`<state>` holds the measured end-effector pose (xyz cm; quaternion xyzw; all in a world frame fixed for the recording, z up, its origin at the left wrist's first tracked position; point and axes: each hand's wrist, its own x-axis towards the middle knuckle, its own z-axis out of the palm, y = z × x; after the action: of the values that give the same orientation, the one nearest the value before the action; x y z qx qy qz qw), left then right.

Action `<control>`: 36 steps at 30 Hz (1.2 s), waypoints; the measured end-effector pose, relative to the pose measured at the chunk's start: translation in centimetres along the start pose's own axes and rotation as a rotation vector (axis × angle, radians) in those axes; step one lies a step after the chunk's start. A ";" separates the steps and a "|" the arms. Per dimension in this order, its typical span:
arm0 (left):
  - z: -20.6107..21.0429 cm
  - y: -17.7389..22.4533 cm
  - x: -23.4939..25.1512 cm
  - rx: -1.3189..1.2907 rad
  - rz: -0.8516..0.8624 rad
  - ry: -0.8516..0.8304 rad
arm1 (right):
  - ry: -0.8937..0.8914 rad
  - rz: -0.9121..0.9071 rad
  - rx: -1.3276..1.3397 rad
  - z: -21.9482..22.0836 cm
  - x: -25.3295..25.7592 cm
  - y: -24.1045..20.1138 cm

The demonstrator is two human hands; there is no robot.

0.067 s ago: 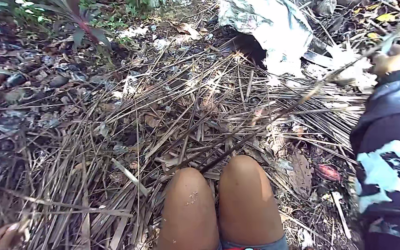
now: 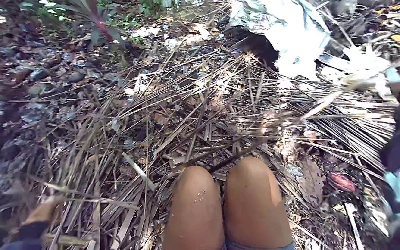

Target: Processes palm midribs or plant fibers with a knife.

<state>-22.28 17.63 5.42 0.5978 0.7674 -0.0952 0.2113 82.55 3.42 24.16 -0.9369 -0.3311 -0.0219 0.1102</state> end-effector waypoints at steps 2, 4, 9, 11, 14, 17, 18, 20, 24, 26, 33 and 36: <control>-0.2 6.5 -4.5 -0.375 -0.092 0.004 | -0.320 0.021 -0.304 3.5 -3.0 -0.9; 0.2 11.6 -5.8 -0.364 -0.069 -0.010 | -0.691 -0.032 -0.427 6.4 -6.3 -2.8; 0.7 23.3 -9.9 -0.553 0.213 0.028 | -0.801 -0.523 0.267 4.1 -20.2 -16.5; 0.5 27.0 -12.6 -0.684 0.358 0.119 | -0.751 -0.701 0.552 3.5 -26.4 -22.3; 0.3 30.7 -16.4 -0.881 0.624 0.183 | -0.862 -0.866 0.896 4.2 -32.8 -28.7; -0.2 32.0 -19.5 -0.926 0.809 0.171 | -1.093 -0.908 1.056 5.2 -36.3 -32.4; -0.3 32.1 -20.2 -0.930 0.854 0.186 | -1.169 -0.907 1.081 5.4 -37.0 -33.0; -0.5 32.0 -21.0 -0.949 0.928 0.184 | -1.262 -0.893 1.137 5.6 -37.6 -33.3; -0.9 31.4 -21.8 -1.082 0.962 -0.036 | -1.115 -0.891 1.228 5.1 -36.5 -32.6; -0.8 30.8 -22.5 -1.101 0.941 -0.159 | -0.922 -0.823 1.330 4.1 -33.7 -32.3; -0.2 30.8 -22.4 -1.150 0.931 -0.188 | -1.292 -0.736 1.225 3.8 -36.6 -31.5; -0.2 30.3 -21.9 -1.095 0.964 -0.182 | -1.359 -0.717 1.250 4.1 -36.9 -31.3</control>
<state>10.99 6.57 18.38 0.6675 0.3363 0.3562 0.5608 34.11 5.31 21.99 -0.3679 -0.5397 0.6670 0.3584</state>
